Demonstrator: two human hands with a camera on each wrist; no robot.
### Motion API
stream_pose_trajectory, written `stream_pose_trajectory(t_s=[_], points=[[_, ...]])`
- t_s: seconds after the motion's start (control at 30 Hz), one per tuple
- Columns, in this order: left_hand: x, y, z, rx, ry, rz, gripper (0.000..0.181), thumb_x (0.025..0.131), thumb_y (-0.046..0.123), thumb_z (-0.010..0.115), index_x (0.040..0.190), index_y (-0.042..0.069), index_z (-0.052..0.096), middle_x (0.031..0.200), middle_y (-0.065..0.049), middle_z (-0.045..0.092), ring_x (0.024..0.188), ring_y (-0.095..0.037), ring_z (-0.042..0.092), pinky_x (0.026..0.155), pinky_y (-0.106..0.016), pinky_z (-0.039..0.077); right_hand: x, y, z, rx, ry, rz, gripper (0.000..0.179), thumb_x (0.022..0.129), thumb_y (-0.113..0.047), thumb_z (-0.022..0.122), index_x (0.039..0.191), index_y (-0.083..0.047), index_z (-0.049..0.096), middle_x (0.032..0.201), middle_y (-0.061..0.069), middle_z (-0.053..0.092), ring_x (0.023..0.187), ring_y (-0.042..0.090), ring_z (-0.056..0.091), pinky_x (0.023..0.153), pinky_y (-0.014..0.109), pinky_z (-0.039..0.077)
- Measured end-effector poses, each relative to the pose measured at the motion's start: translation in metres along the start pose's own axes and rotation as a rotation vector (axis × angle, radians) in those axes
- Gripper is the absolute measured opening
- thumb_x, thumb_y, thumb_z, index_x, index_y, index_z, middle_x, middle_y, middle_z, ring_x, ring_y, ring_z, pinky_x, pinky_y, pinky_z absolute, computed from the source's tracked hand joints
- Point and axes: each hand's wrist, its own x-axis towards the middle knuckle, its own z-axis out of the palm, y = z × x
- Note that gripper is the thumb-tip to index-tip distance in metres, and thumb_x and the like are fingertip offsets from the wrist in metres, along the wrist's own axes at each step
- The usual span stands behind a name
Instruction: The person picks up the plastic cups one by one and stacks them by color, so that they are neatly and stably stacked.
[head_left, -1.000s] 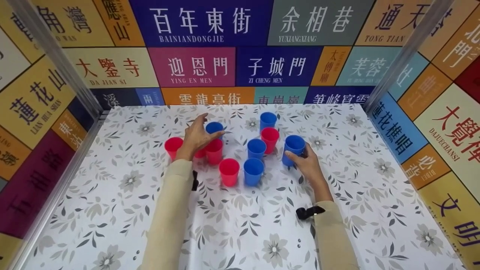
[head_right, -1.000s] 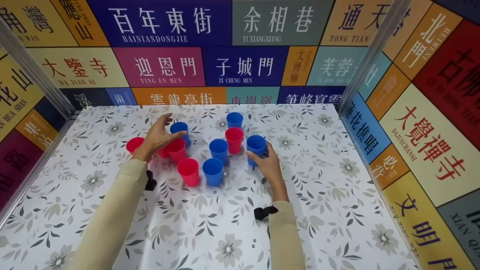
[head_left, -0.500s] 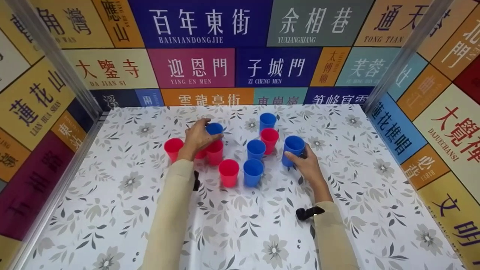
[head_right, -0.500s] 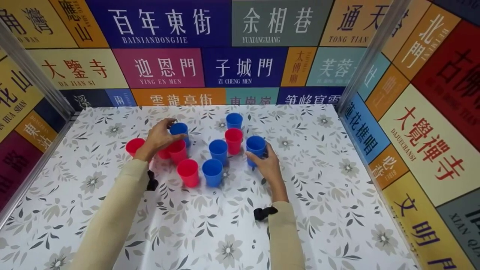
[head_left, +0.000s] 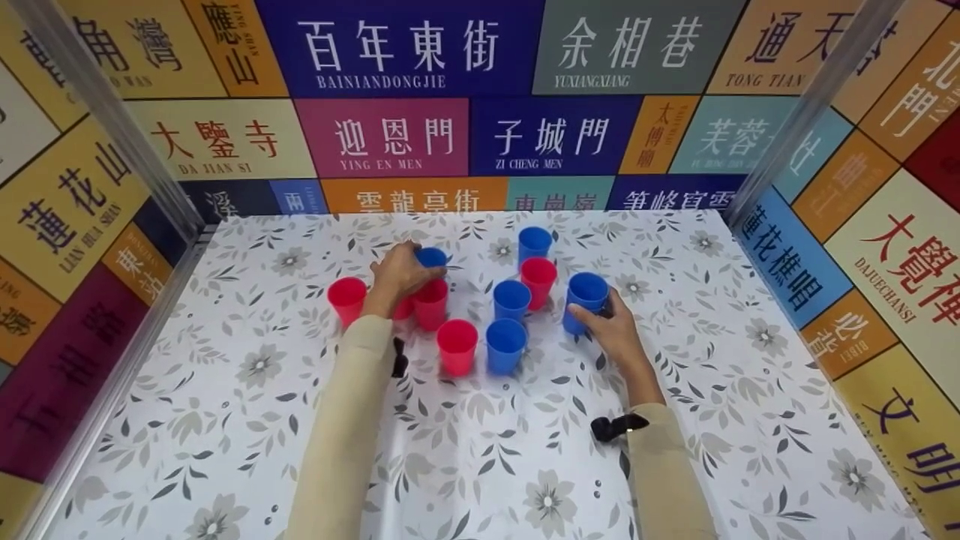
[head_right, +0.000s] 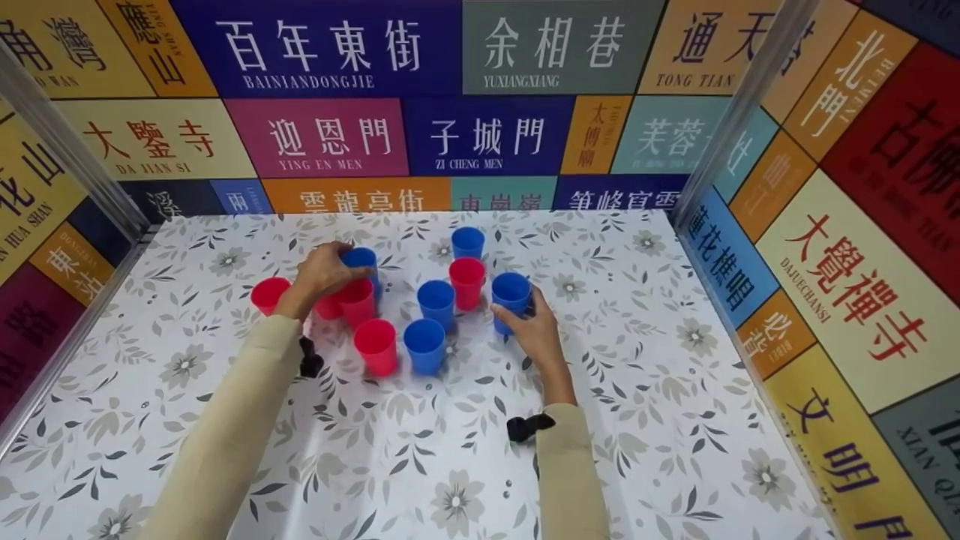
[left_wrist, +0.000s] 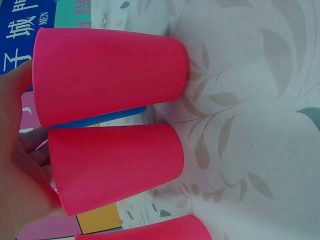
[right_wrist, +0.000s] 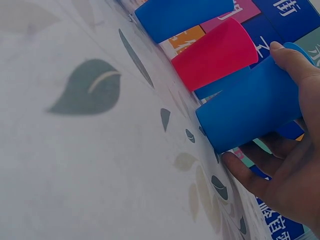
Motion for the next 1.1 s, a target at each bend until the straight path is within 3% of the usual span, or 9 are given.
stream_pose_trajectory(t_s=[0.3,0.57,1.1], points=[[-0.001,0.004,0.001,-0.054,0.063,0.039,0.075,0.081,0.045,0.077,0.140,0.006,0.050,0.136,-0.017,0.059,0.126,-0.033,0.056,0.115,-0.056,0.030,0.000,-0.002,-0.001,-0.003,0.007,0.006,0.091,0.084,-0.051,0.077,0.155,-0.016,0.033,0.152,0.019,0.047,0.144,0.034,0.042,0.122,0.049,0.030],[-0.004,0.010,-0.001,-0.080,0.102,0.087,0.075,0.082,0.044,0.076,0.141,0.006,0.049,0.139,-0.017,0.056,0.126,-0.034,0.056,0.109,-0.049,0.047,-0.002,-0.002,0.000,0.009,0.005,-0.031,0.085,0.087,-0.044,0.076,0.154,-0.012,0.034,0.149,0.021,0.049,0.141,0.035,0.045,0.120,0.049,0.034],[-0.009,0.023,-0.005,-0.161,0.117,0.127,0.075,0.081,0.041,0.077,0.140,0.006,0.048,0.138,-0.016,0.053,0.125,-0.032,0.056,0.109,-0.047,0.048,-0.001,0.000,0.000,0.019,-0.003,-0.014,0.086,0.087,-0.045,0.076,0.155,-0.012,0.033,0.151,0.022,0.047,0.143,0.037,0.043,0.121,0.050,0.032]])
